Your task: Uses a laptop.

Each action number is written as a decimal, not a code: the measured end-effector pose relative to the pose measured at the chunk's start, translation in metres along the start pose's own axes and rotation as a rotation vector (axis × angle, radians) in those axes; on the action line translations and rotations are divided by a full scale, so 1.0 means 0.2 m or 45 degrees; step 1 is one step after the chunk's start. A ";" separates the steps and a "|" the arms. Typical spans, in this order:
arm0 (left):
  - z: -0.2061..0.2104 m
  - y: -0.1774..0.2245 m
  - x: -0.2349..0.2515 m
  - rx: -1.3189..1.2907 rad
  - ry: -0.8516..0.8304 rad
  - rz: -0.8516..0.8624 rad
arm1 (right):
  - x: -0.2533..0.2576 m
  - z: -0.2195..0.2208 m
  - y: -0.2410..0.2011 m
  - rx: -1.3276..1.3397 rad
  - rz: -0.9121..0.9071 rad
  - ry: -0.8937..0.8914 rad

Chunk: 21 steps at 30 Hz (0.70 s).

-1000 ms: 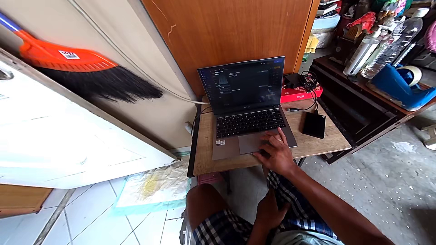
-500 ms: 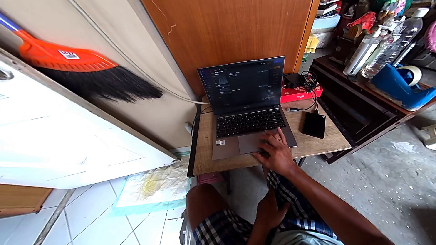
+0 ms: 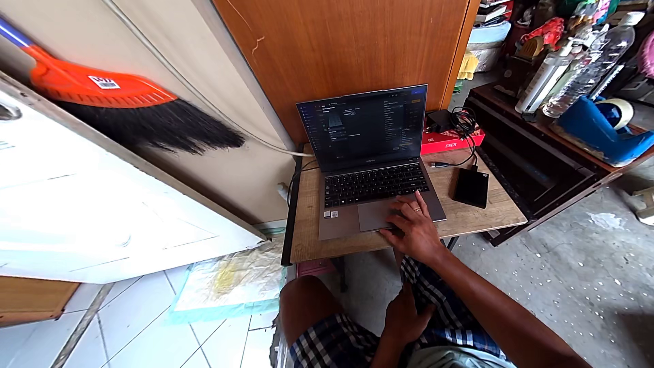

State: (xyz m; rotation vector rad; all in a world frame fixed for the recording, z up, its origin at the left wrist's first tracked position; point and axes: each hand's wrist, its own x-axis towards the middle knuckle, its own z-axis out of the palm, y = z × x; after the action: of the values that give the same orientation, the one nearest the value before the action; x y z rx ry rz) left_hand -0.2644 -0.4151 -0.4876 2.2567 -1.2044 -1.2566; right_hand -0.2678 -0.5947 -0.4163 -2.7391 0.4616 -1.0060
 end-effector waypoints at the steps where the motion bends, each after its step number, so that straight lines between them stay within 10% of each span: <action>1: 0.00 0.00 0.00 0.003 0.000 -0.002 | 0.00 0.00 0.00 0.000 -0.002 -0.012; 21: 0.00 0.00 0.00 0.003 0.006 -0.002 | 0.02 -0.01 -0.01 -0.021 -0.016 -0.132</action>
State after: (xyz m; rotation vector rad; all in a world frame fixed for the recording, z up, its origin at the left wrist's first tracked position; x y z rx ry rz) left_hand -0.2641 -0.4153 -0.4879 2.2618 -1.2034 -1.2505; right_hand -0.2665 -0.5948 -0.4121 -2.7951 0.4386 -0.8618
